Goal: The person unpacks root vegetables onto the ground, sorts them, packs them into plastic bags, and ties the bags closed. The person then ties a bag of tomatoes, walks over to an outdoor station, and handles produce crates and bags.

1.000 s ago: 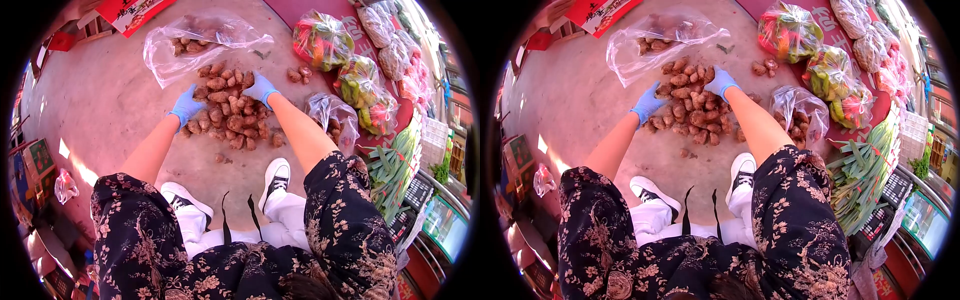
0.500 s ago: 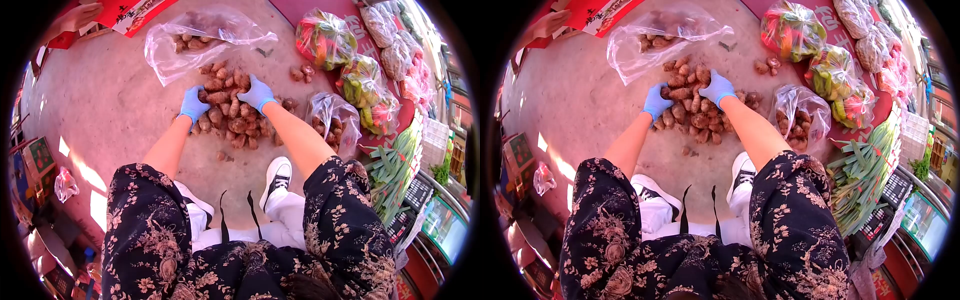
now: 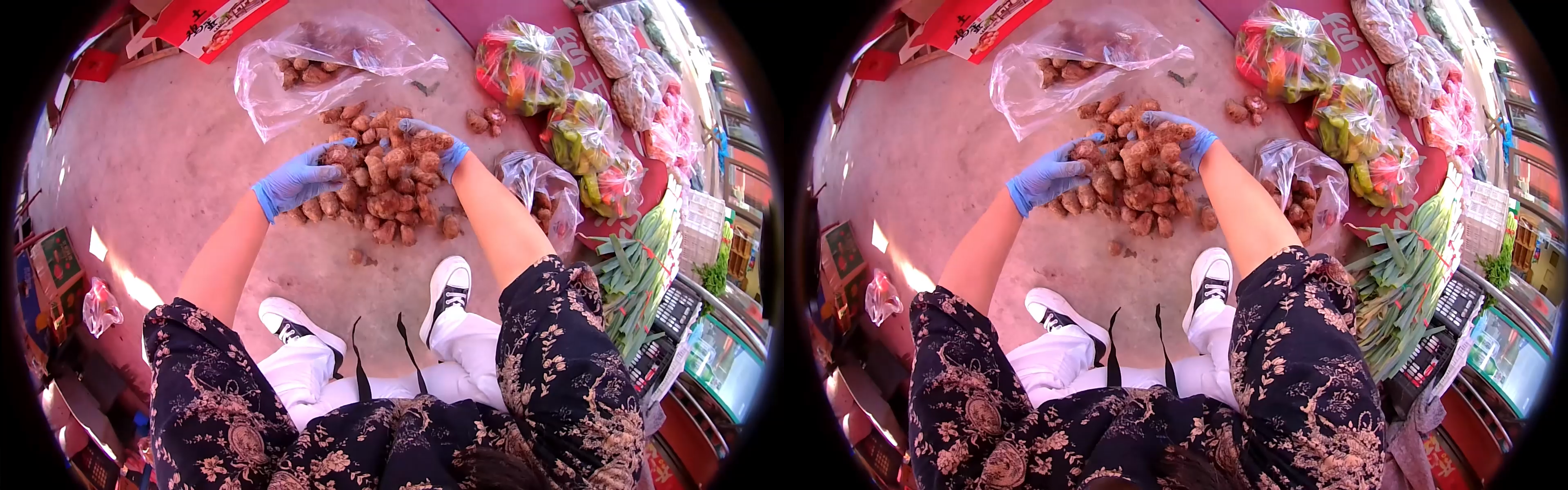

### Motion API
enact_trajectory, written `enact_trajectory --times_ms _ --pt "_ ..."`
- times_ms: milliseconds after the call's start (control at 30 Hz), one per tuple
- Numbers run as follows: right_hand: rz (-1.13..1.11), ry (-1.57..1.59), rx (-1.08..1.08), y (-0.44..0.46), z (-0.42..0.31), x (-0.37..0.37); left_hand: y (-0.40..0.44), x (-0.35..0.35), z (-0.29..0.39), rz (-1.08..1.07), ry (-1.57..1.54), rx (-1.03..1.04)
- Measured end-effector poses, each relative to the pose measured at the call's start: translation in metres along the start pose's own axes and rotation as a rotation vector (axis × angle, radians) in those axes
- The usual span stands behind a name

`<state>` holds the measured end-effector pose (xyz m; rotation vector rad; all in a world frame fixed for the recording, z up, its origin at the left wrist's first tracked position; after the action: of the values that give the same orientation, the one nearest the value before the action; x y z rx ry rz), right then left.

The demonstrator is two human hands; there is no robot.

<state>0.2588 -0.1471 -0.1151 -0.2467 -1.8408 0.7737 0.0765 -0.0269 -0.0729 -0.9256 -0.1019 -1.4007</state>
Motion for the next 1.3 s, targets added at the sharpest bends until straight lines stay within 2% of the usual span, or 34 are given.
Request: enact_trajectory --times_ms 33,133,233,267,300,333,467,633,667,700,767,800,867,933,1000,1033,1133,1167,1267,1300 --pt "-0.101 0.012 0.006 0.004 0.000 0.006 0.000 0.004 0.002 -0.028 -0.020 0.028" --pt "-0.206 -0.035 -0.064 0.009 -0.001 0.025 -0.005 0.020 0.020 -0.114 -0.075 0.067" --pt "-0.221 -0.090 -0.210 0.005 -0.015 0.057 -0.010 0.009 0.049 -0.126 -0.097 0.215" --pt "-0.236 -0.097 -0.243 0.000 -0.019 0.074 -0.012 -0.001 0.058 -0.037 -0.124 0.268" --pt "-0.329 -0.246 -0.356 -0.006 -0.028 0.099 -0.011 -0.013 0.070 0.050 -0.156 0.320" --pt "-0.306 -0.231 -0.321 0.004 -0.030 0.102 -0.009 -0.020 0.084 0.133 -0.187 0.373" --pt "-0.179 -0.176 -0.233 0.056 -0.046 0.098 0.008 -0.066 0.100 0.652 -0.354 0.344" --pt "-0.183 0.032 0.085 0.119 -0.050 0.086 0.034 -0.103 0.079 0.698 -0.476 0.249" --pt "-0.172 0.071 0.172 0.131 -0.050 0.079 0.037 -0.106 0.081 0.705 -0.441 0.276" --pt "0.000 0.071 0.099 0.138 -0.054 0.077 0.038 -0.106 0.087 0.713 -0.406 0.299" --pt "0.142 -0.132 -0.153 0.146 -0.073 0.079 0.040 -0.115 0.095 0.684 -0.326 0.349" --pt "0.210 -0.236 -0.279 0.144 -0.085 0.087 0.039 -0.114 0.101 0.739 -0.271 0.385" --pt "0.255 -0.173 -0.434 0.135 -0.102 0.108 0.037 -0.109 0.115 0.848 -0.159 0.450" --pt "0.267 -0.155 -0.594 0.122 -0.112 0.134 0.039 -0.118 0.120 0.816 -0.055 0.473" --pt "0.485 -0.362 -0.579 0.141 -0.133 0.093 0.036 -0.116 0.123 0.836 0.037 0.508" --pt "0.588 -0.467 -0.573 0.144 -0.145 0.077 0.032 -0.118 0.120 0.853 0.180 0.480" --pt "0.455 -0.743 -0.404 0.126 -0.158 0.075 0.028 -0.137 0.105 0.997 0.818 0.436" --pt "0.619 -0.598 -0.426 0.111 -0.153 0.079 0.024 -0.140 0.101 1.050 0.909 0.403" --pt "0.555 -0.856 -0.485 0.102 -0.175 0.082 0.007 -0.135 0.098 1.220 1.093 0.360" --pt "0.520 -0.882 -0.570 0.093 -0.180 0.091 -0.002 -0.124 0.104 1.221 0.998 0.232"
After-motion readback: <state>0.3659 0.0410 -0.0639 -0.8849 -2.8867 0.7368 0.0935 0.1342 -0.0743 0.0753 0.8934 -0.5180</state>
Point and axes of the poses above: each hand's wrist, its own y-axis towards the middle knuckle, its own x-axis out of the palm, z = x × y, the point moved 4 cm from there along y, towards the middle knuckle, and after that the axes turned 7 degrees about y, right-handed, at the moved point
